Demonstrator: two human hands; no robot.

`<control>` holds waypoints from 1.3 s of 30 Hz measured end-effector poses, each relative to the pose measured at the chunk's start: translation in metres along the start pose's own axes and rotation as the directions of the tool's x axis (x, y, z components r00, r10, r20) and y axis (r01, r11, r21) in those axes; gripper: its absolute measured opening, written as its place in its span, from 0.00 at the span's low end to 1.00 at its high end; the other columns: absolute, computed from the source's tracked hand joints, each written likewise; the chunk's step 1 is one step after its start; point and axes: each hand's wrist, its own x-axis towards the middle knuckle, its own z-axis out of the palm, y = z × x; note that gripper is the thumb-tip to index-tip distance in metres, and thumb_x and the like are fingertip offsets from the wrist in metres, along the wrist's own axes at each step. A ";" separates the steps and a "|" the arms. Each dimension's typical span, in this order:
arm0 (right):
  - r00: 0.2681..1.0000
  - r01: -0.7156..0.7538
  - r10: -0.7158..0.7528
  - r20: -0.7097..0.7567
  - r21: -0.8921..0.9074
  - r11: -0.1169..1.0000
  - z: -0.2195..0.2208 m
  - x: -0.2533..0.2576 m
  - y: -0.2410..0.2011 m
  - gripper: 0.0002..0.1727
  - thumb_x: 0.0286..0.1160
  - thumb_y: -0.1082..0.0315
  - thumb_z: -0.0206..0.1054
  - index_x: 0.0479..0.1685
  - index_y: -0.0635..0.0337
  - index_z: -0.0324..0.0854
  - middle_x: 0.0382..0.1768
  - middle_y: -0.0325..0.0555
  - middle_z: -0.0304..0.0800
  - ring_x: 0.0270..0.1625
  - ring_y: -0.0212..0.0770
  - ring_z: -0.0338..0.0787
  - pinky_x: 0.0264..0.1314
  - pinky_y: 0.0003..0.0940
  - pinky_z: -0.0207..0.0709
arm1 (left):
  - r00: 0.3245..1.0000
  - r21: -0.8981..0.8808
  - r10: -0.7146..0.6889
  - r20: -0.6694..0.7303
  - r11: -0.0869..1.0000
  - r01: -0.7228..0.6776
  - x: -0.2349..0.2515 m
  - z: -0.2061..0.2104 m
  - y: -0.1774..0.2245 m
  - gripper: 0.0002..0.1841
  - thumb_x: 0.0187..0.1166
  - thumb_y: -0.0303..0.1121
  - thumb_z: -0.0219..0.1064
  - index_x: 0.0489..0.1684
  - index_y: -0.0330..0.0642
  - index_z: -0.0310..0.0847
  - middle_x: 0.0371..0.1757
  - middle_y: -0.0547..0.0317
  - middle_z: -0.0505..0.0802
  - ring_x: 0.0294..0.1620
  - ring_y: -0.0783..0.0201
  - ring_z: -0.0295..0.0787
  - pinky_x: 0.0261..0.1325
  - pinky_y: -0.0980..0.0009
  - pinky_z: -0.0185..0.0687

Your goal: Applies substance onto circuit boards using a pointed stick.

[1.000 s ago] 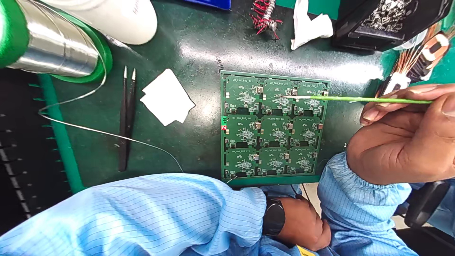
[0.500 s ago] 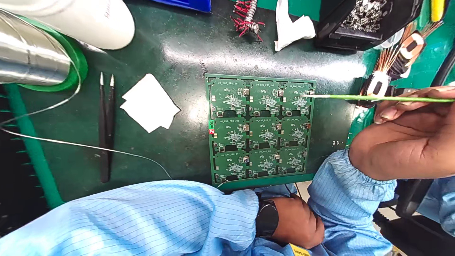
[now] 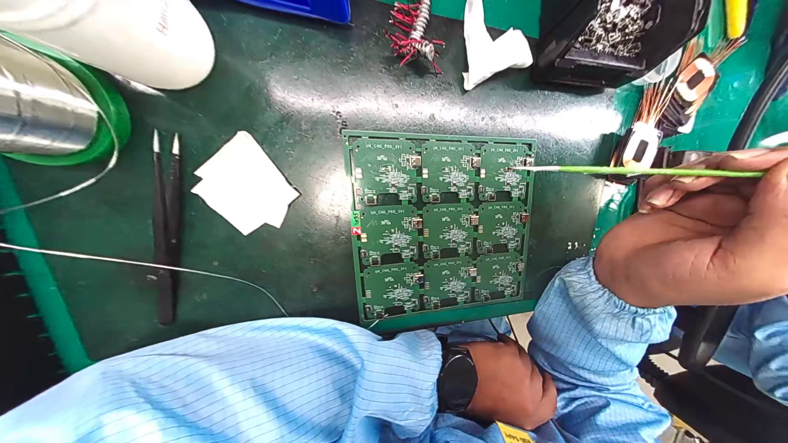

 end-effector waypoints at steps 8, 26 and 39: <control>0.998 0.057 -0.056 0.010 -0.027 0.998 0.003 -0.001 -0.001 0.14 0.88 0.76 0.47 0.38 0.66 0.78 0.28 0.46 0.87 0.25 0.39 0.89 0.25 0.32 0.84 | 1.000 0.014 -0.007 -0.016 1.000 0.007 0.000 0.002 0.002 0.17 0.88 0.25 0.50 0.59 0.29 0.85 0.37 0.41 0.94 0.40 0.43 0.95 0.35 0.52 0.88; 0.990 0.140 -0.138 0.034 -0.061 0.988 0.003 -0.004 -0.004 0.14 0.87 0.75 0.47 0.38 0.65 0.79 0.30 0.45 0.88 0.28 0.38 0.89 0.26 0.31 0.85 | 1.000 0.010 0.017 0.001 1.000 -0.017 -0.001 -0.001 -0.001 0.16 0.89 0.26 0.50 0.59 0.29 0.84 0.37 0.40 0.93 0.39 0.42 0.95 0.34 0.52 0.88; 0.991 0.127 -0.125 0.042 -0.053 0.991 0.002 -0.006 -0.005 0.14 0.87 0.75 0.47 0.39 0.66 0.79 0.30 0.45 0.88 0.28 0.39 0.89 0.26 0.31 0.84 | 1.000 0.004 0.021 0.001 1.000 -0.021 -0.001 0.000 -0.002 0.17 0.88 0.25 0.50 0.60 0.29 0.84 0.38 0.40 0.93 0.40 0.43 0.95 0.35 0.53 0.87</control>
